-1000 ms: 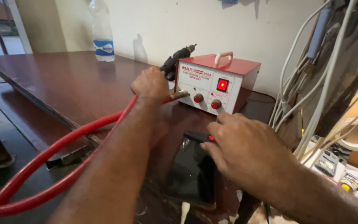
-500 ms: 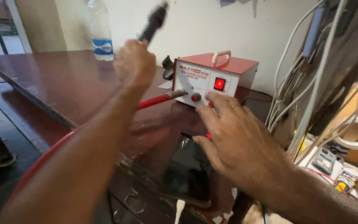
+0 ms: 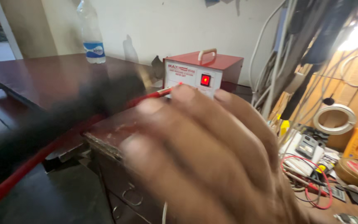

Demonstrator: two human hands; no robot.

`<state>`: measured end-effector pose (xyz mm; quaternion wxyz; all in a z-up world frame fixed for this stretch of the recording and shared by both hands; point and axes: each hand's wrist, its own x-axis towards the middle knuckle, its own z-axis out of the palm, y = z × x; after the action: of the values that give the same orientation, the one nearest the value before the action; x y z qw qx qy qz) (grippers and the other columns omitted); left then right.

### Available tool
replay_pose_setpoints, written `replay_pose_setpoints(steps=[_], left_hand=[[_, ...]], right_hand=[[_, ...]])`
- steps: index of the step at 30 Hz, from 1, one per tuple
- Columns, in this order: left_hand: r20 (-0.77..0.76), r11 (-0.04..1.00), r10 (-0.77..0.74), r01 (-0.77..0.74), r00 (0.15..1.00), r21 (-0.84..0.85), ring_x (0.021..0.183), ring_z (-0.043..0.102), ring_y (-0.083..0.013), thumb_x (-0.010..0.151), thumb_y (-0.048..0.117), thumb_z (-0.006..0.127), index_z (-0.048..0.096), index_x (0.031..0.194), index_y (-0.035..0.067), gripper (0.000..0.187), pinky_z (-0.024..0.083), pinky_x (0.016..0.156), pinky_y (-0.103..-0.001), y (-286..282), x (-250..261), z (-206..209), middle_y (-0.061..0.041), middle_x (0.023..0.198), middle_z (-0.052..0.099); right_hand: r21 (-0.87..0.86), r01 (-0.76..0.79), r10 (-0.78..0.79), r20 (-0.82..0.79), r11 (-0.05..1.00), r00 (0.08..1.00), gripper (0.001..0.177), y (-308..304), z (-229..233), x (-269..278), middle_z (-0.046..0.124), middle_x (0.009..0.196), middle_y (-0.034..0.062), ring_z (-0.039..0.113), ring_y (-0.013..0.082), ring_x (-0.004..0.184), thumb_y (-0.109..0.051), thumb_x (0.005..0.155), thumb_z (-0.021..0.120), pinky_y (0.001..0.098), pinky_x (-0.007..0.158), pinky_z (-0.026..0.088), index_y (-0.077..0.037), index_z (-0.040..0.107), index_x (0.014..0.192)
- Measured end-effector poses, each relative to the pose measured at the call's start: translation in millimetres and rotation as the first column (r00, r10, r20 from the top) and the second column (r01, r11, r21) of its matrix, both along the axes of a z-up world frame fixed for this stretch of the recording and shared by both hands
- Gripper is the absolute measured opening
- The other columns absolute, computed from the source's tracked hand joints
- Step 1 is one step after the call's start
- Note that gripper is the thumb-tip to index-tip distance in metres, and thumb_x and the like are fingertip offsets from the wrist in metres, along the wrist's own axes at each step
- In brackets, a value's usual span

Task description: The person holds a small green circuit board and uses a hot air gun to apply heat to specific components. The person directs the hot air nozzle with one hand while stabilizing the board with the other, focusing on a small area.

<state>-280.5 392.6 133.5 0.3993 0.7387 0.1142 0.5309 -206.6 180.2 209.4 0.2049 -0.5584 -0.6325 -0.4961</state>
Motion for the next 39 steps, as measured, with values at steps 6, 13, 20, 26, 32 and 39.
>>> replay_pose_setpoints(steps=[6,13,20,26,32,39], left_hand=[[0.070,0.980,-0.186,0.190,0.980,-0.052,0.084,0.065,-0.0236,0.099,0.044,0.062,0.062,0.105,0.003,0.041,0.050,0.071,-0.044,-72,13,-36,-0.013,0.092,0.065],[0.143,0.926,-0.368,0.376,0.919,-0.040,0.093,0.066,-0.0255,0.099,0.038,0.062,0.061,0.109,0.002,0.037,0.051,0.079,-0.045,-132,53,-48,-0.016,0.101,0.065],[0.211,0.765,-0.625,0.644,0.751,-0.025,0.103,0.066,-0.0275,0.099,0.032,0.063,0.060,0.113,0.000,0.035,0.052,0.087,-0.045,-249,129,-57,-0.019,0.111,0.066],[0.253,0.682,-0.707,0.731,0.660,-0.002,0.111,0.067,-0.0291,0.099,0.027,0.064,0.059,0.117,-0.001,0.033,0.053,0.094,-0.045,-322,170,-72,-0.022,0.119,0.067],[0.309,0.658,-0.716,0.753,0.626,-0.005,0.119,0.068,-0.0308,0.099,0.022,0.065,0.059,0.120,-0.002,0.033,0.053,0.101,-0.045,-351,203,-83,-0.025,0.127,0.067],[0.507,0.547,-0.691,0.831,0.515,-0.099,0.113,0.073,-0.0265,0.101,0.017,0.063,0.057,0.117,-0.001,0.025,0.058,0.103,-0.041,-364,250,-61,-0.023,0.117,0.074]], right_hand=[[0.065,0.298,-0.299,0.009,0.952,0.954,0.023,-14,3,-52,0.067,0.135,-0.0045,0.057,0.0146,0.134,-0.036,0.108,0.055,0.0455,0.118,0.033,-0.026,0.056,0.129],[-0.066,0.569,-0.563,0.093,0.820,0.821,0.016,-78,-39,-8,0.071,0.139,0.0019,0.061,0.0014,0.127,-0.020,0.099,0.054,0.0433,0.118,0.034,-0.018,0.061,0.113],[-0.034,0.689,-0.687,0.053,0.724,0.725,0.010,-170,-61,52,0.072,0.119,0.0083,0.052,0.0205,0.139,-0.021,0.087,0.064,0.0643,0.115,0.029,-0.013,0.059,0.089],[-0.039,0.681,-0.679,-0.140,0.731,0.721,0.035,-228,-81,89,0.070,0.122,0.0129,0.047,0.0275,0.145,-0.038,0.087,0.069,0.0688,0.116,0.023,-0.011,0.056,0.104],[-0.061,0.704,-0.692,-0.261,0.707,0.673,0.034,-253,-98,127,0.069,0.128,0.0168,0.045,0.0295,0.146,-0.019,0.082,0.073,0.0690,0.114,0.025,-0.007,0.059,0.110],[0.067,0.430,-0.357,-0.452,0.900,0.817,0.063,-324,-115,183,0.065,0.135,0.0173,0.050,0.0353,0.138,-0.031,0.077,0.082,0.0518,0.113,0.035,-0.003,0.059,0.129]])
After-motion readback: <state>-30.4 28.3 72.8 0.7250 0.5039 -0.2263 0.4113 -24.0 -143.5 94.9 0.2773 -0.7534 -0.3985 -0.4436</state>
